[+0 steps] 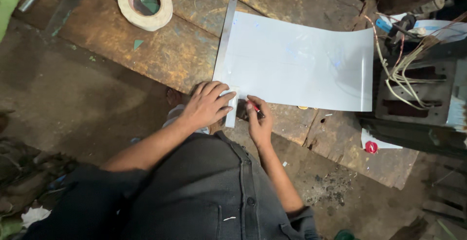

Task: The person marks a large white sheet on a workbench using a pencil and a metal ruler, then cuts the sheet into strips with scissors. The person repeatedly measures, marks, and cuts the sheet, handling the ruler, pencil, and scissors throughout.

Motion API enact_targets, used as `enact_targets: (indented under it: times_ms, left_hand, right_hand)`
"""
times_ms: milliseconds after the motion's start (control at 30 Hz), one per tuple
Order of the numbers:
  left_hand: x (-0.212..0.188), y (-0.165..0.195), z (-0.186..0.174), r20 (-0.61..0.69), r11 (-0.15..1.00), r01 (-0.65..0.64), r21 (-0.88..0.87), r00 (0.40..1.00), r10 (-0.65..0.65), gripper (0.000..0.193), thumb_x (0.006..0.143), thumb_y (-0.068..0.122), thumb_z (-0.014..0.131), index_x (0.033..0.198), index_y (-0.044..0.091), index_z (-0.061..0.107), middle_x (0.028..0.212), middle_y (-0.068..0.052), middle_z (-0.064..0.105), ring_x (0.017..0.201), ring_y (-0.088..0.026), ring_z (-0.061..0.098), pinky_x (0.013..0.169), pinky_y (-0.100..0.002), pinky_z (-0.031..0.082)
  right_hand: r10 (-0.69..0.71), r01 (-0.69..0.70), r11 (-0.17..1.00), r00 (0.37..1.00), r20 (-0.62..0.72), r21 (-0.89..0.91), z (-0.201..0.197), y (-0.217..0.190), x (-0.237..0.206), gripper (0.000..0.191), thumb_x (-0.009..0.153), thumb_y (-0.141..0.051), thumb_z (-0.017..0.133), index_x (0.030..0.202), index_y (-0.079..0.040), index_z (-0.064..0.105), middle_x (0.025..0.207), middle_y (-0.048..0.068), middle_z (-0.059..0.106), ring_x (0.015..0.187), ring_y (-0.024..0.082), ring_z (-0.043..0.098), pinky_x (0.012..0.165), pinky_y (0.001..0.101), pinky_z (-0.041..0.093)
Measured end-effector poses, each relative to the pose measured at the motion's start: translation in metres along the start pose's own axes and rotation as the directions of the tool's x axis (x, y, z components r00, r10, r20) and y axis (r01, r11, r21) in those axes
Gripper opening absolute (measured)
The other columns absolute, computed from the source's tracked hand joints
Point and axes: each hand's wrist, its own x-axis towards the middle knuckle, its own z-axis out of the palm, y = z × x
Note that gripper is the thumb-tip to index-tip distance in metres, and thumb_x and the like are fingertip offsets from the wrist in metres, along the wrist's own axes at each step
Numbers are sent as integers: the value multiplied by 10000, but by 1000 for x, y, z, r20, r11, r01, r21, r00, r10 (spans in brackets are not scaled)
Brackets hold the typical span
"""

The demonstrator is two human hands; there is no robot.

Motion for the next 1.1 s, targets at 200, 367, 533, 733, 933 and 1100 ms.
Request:
enact_targets:
  times_ms: [200, 367, 533, 733, 933, 1100]
  left_hand:
    - [-5, -2, 3, -21, 1000, -1, -23, 1000, 0, 467, 907, 320, 730, 1316, 102, 674, 1310, -114, 586, 1301, -315, 499, 1124, -500, 387]
    - [-6, -3, 4, -10, 1000, -1, -22, 1000, 1, 461, 927, 326, 726, 1326, 103, 671, 1322, -112, 584, 1314, -309, 497, 1130, -492, 386]
    - [-7, -3, 6, 6, 1000, 2, -1, 1000, -2, 471, 925, 336, 722, 1331, 103, 670, 1326, -108, 583, 1319, -299, 495, 1136, -489, 378]
    - [-7, -3, 7, -1, 999, -25, 46, 1000, 26, 470, 935, 336, 716, 1332, 90, 670, 1330, -101, 587, 1320, -286, 496, 1143, -480, 381]
    - [-5, -1, 7, 50, 975, -96, 201, 995, 87, 480, 934, 353, 691, 1315, 62, 669, 1432, -71, 577, 1308, -279, 503, 1123, -470, 389]
    - [-4, 1, 7, 101, 958, -103, 269, 992, 79, 470, 933, 357, 668, 1306, 70, 664, 1450, -67, 569, 1302, -280, 501, 1115, -471, 392]
  right_hand:
    - [-105, 107, 988, 994, 24, -108, -1, -6, -3, 226, 1023, -114, 616, 1197, -12, 717, 1082, 110, 733, 1020, 156, 687, 944, 292, 522]
    - [-15, 14, 999, 1000, -6, -45, 2, -5, -4, 227, 1018, -121, 624, 1208, -5, 670, 1083, 106, 753, 1017, 140, 694, 925, 282, 534]
    - [-48, 48, 997, 999, -12, -65, 2, -5, -4, 198, 1022, -116, 645, 1185, -10, 682, 1056, 99, 770, 996, 139, 714, 914, 286, 548]
    - [-78, 72, 981, 997, -23, -180, 4, -19, -1, 194, 988, -119, 676, 1152, -17, 690, 1013, 111, 769, 911, 159, 724, 822, 295, 562]
    - [-109, 93, 923, 994, -23, -373, 13, -33, 2, 196, 943, -148, 725, 1103, -35, 734, 995, 165, 757, 802, 282, 749, 713, 355, 587]
    - [-264, 249, 841, 964, 38, -481, 21, -39, 11, 194, 949, -108, 711, 1122, -23, 712, 996, 168, 734, 884, 345, 725, 774, 415, 570]
